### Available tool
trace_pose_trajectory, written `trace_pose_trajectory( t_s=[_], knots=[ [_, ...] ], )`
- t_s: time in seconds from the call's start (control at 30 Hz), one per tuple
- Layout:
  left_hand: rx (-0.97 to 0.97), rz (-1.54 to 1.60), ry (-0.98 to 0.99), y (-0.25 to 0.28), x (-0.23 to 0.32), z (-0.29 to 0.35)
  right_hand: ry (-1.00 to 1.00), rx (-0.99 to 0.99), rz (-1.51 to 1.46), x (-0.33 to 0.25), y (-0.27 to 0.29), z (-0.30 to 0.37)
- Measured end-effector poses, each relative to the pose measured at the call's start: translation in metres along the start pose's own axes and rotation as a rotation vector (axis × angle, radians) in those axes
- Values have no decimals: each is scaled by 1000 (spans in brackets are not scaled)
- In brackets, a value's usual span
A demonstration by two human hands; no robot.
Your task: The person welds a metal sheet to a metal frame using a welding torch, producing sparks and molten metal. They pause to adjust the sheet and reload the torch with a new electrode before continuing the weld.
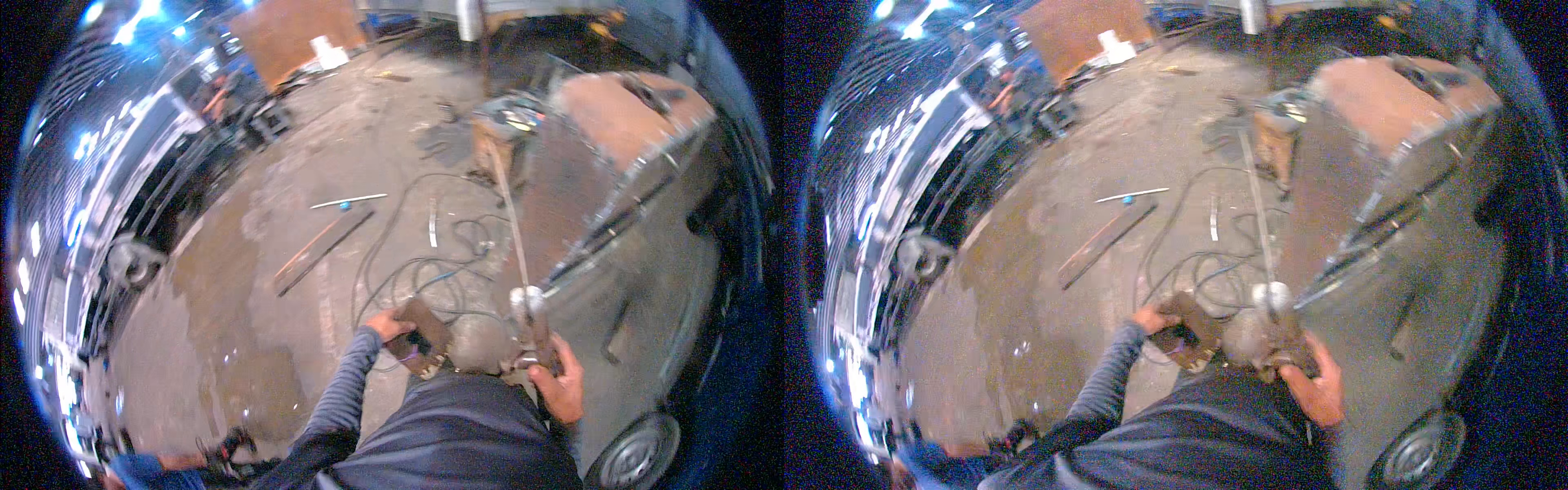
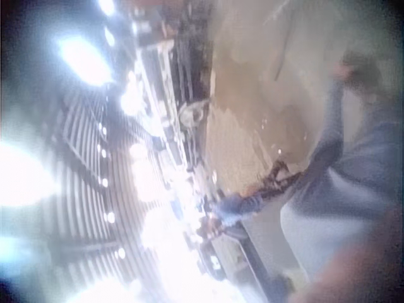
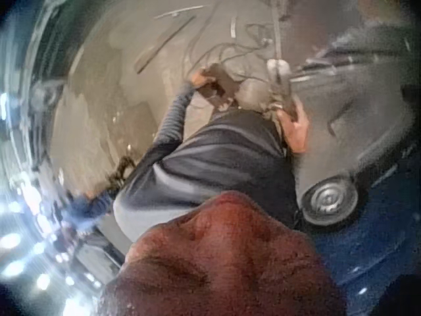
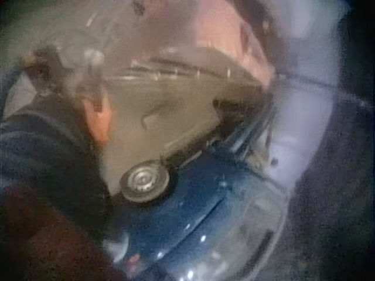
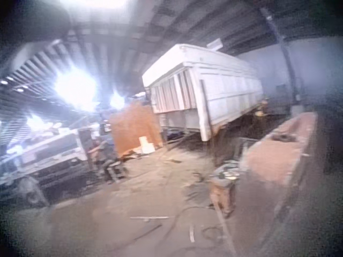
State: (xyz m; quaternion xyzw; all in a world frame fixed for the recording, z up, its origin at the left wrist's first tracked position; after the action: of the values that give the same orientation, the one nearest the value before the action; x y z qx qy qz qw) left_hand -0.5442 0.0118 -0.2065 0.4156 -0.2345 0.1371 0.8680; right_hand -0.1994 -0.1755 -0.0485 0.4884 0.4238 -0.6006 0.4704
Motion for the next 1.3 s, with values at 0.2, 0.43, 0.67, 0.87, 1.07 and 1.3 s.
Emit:
trace_pose_trajectory(
  t_s=[0.2, 0.43, 0.67, 0.87, 1.07, 1.3],
  knots=[
    [-35, 154, 28, 0, -13, -2, 116, -14, -23, -21, -1, 8],
    [0, -63, -16, 22, 45, -17, 216, 37, 119, -22, -6, 10],
    [-38, 36, -46, 45, 44, -38, 193, 70, 120, -33, -29, 4],
    [-203, 28, -145, 65, 52, -90, 181, 181, 232, -24, -55, -16],
    [-241, -79, -222, 87, 24, -135, 67, 213, 221, -41, -96, -33],
    [-316, -24, -234, 111, 4, -165, 28, 293, 257, -31, -136, -42]
  ],
)
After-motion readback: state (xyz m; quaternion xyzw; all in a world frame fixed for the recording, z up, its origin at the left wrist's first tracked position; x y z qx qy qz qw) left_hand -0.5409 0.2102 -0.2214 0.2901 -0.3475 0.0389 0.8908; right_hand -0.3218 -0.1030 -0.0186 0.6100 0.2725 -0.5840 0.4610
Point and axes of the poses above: each hand's wrist, its own z-axis away from the middle knuckle, its own y-axis out of the back of the hand, x = y × z, the point moved 3 cm from there along -z, towards the middle knuckle, and after that the axes turned 6 degrees about -z, right-handed, at the moved point
